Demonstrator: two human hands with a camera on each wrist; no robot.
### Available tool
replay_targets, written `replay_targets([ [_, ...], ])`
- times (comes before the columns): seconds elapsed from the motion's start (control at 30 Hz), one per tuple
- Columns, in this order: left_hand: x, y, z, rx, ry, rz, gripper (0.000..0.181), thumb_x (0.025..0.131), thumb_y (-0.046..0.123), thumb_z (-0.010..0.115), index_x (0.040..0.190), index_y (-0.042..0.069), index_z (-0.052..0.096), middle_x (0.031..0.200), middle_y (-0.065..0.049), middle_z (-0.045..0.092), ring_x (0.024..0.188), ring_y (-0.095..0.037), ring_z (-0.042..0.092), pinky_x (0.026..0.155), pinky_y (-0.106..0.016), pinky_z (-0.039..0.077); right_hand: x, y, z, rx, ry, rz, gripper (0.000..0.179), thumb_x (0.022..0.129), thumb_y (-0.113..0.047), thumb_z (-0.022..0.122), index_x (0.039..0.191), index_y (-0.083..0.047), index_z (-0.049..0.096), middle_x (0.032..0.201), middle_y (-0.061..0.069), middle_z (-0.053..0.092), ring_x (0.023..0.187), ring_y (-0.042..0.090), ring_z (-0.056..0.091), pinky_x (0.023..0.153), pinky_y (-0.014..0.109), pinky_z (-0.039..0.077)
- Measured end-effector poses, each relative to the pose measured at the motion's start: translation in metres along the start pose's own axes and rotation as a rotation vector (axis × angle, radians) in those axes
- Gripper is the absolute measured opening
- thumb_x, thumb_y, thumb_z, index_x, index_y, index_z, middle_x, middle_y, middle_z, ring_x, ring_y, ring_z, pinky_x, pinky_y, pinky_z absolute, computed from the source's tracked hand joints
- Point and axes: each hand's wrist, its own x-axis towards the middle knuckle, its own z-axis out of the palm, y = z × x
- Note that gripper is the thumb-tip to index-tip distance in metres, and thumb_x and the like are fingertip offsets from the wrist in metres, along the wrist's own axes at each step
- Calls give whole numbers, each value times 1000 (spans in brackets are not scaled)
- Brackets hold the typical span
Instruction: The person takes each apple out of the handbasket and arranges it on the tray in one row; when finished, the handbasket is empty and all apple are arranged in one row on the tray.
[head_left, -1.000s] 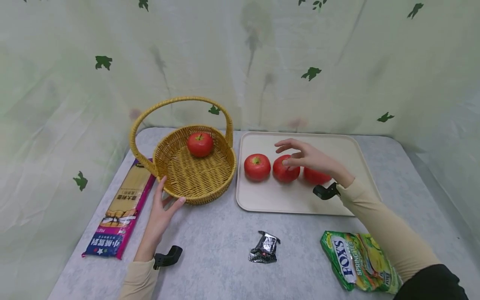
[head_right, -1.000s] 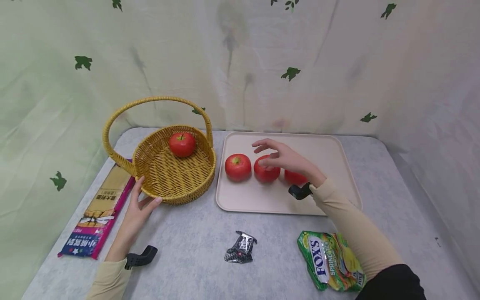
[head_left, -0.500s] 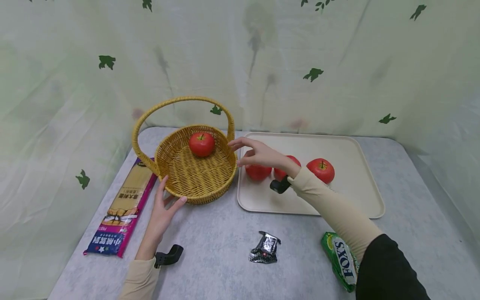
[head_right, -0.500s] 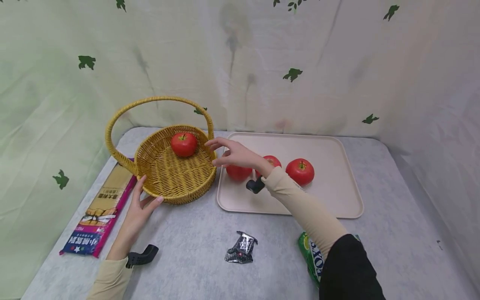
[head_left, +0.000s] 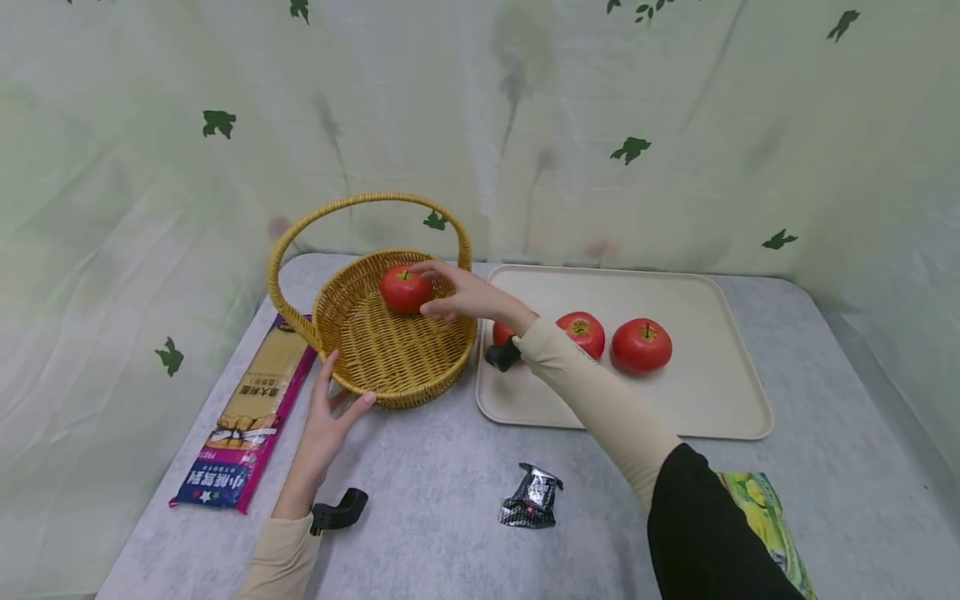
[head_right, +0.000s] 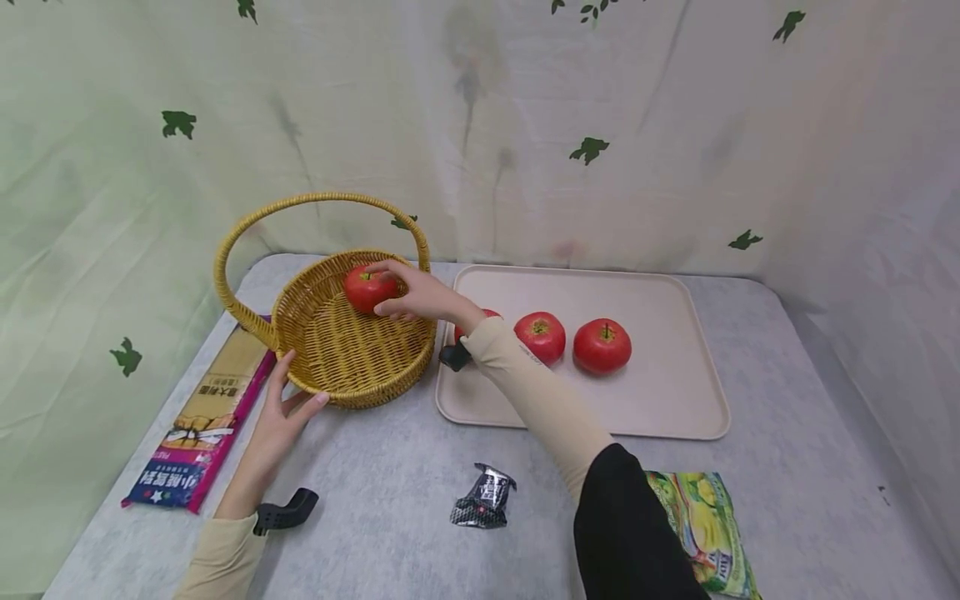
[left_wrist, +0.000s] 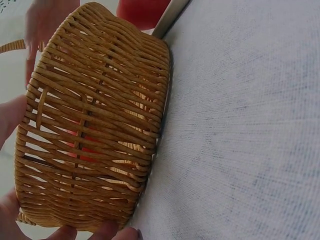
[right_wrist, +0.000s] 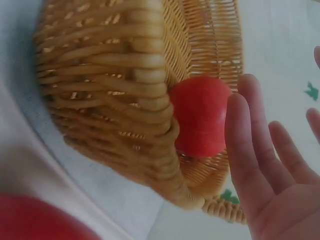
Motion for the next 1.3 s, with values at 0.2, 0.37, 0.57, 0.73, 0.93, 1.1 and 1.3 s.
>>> replay_targets([
  [0.2,1,0,1,4,1,-3,84,95,23,61,155,31,2,158,-6,-6,135,-45,23,99,-62,32,17,-2,2,59,55,87,65,92,-16,64,149,-17,31,148,14,31,93,32,64,77,41,54],
  [0.37,0,1,0,4,-4,-12,84,95,23,61,155,31,2,157,-6,-6,135,-45,22,99,-63,31,29,-2,6,98,78,124,67,93,-15,64,150,-20,30,149,15,28,94,36,64,76,38,54],
  [0.57,2,-1,-2,-2,-11,-9,85,95,22,61,155,31,1,158,-6,-7,136,-44,21,99,-62,32,42,2,11,171,83,163,72,93,-15,63,153,-19,22,149,19,27,102,47,58,85,50,50],
  [0.73,2,-1,-3,3,-5,-4,85,95,22,61,154,32,1,158,-6,-7,136,-44,22,99,-61,32,53,7,19,215,104,206,74,93,-14,61,153,-19,19,151,16,24,103,49,57,89,54,47],
  [0.93,2,-2,-2,0,-1,2,85,95,22,62,155,32,2,158,-6,-7,136,-44,22,99,-61,33,61,10,28,177,155,251,73,93,-14,61,153,-19,21,155,10,15,100,46,60,87,51,49],
  [1.1,1,-3,-1,-2,0,0,85,95,23,62,155,32,2,158,-6,-7,136,-45,21,99,-61,33,63,13,34,153,237,276,71,91,-11,65,151,-19,29,150,12,10,95,47,61,83,49,51],
  [1.3,1,-3,0,-4,4,0,85,95,22,62,154,32,2,158,-6,-6,135,-45,22,99,-62,32,63,17,39,-32,329,288,66,86,-13,72,144,-19,42,139,12,24,84,39,64,71,42,55],
])
